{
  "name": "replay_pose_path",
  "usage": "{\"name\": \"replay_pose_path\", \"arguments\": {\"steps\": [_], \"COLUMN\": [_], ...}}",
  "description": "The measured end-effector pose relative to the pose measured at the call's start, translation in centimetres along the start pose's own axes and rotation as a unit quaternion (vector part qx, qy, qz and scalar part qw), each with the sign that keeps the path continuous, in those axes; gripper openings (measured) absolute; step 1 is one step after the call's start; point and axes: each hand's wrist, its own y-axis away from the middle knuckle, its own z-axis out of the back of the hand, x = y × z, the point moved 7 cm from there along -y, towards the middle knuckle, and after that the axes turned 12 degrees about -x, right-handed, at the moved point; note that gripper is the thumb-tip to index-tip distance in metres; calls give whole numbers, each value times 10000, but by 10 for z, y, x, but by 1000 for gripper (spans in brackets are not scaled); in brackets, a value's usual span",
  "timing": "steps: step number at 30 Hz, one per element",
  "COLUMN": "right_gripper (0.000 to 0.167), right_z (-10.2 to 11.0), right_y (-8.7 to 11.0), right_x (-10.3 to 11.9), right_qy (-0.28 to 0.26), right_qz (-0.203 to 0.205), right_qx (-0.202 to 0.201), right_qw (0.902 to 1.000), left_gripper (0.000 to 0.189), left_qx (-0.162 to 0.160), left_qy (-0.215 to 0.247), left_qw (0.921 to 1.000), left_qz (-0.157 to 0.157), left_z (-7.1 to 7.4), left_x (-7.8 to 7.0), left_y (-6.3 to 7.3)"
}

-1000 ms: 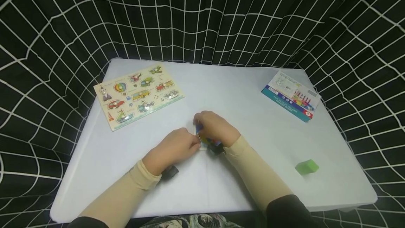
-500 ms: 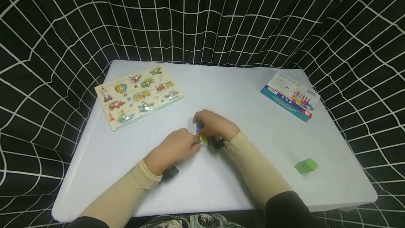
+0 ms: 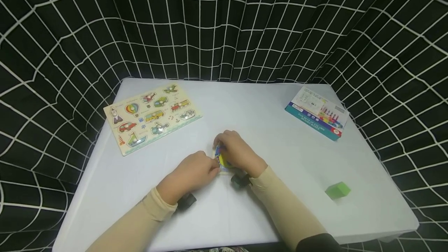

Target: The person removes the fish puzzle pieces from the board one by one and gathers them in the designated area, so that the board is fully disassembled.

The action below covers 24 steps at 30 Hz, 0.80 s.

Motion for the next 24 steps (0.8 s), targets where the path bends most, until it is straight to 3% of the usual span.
{"name": "replay_pose_path", "arguments": {"steps": [5, 11, 24], "right_gripper": [16, 17, 9], "right_z": [4, 3, 10], "right_y": [3, 6, 12], "right_x": [2, -4, -11], "right_qy": [-163, -170, -230], "right_qz": [155, -163, -341], "right_qx": [-181, -43, -164], "right_qw": [9996, 9997, 9990], "left_gripper": [31, 30, 33], "left_qx": [-56, 7, 43], "left_qy": [-21, 17, 23], "left_qw": [10000, 10000, 9999], "left_qz": [-26, 50, 150], "left_z": [1, 0, 1], "left_x": [0, 0, -2], "left_y": [2, 2, 5]}}
